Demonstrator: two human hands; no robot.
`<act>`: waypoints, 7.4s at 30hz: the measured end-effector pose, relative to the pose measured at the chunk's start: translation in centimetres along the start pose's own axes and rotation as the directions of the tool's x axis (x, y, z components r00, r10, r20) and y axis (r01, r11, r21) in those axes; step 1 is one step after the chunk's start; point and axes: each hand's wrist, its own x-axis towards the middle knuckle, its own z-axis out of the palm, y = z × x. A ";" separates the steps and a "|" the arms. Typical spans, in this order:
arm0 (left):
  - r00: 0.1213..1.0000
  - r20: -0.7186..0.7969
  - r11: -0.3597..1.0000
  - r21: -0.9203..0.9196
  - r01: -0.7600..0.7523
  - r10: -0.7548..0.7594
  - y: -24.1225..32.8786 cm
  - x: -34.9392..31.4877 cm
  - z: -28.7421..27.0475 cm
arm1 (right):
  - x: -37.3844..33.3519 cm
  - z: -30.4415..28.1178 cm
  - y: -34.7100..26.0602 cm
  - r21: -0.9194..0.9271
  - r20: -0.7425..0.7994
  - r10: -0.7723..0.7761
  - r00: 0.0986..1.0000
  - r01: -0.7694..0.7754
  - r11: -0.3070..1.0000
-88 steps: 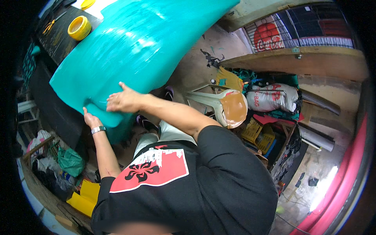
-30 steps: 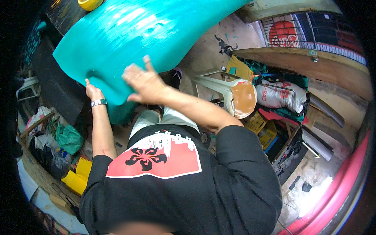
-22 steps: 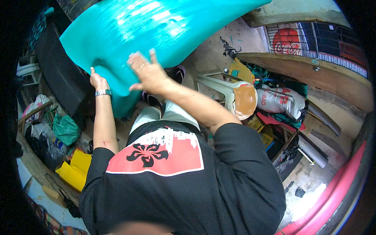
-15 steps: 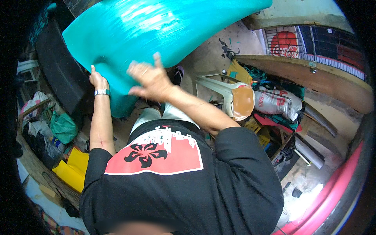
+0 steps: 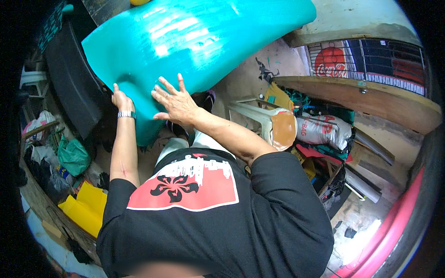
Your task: The person repeatedly scoops a viscous substance from a yellow container and spreads it by hand over a large teal sheet on a workbench. They smooth the surface, lift and reposition the sheet, and continue applying the substance across its area.
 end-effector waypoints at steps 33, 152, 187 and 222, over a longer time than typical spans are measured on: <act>0.929 0.255 0.951 -0.085 0.299 -0.269 -0.1 -7.2 -1.3 | -3.4 -8.1 35.0 0.976 -0.014 0.997 -0.078 0.213 0.030; 0.761 0.555 0.203 0.747 -0.634 0.334 2.3 -12.3 5.4 | 2.8 -31.8 53.4 -0.272 -0.385 0.380 0.841 -0.496 0.824; 0.478 0.858 -0.340 0.513 -0.788 0.188 1.5 -12.7 10.5 | 19.7 -20.8 53.1 -0.005 -0.789 0.247 0.562 -0.408 0.913; 0.413 0.872 -0.054 0.441 -0.896 0.261 2.0 -11.2 9.3 | 27.1 -9.1 22.7 0.538 0.208 -0.059 0.976 -0.063 0.840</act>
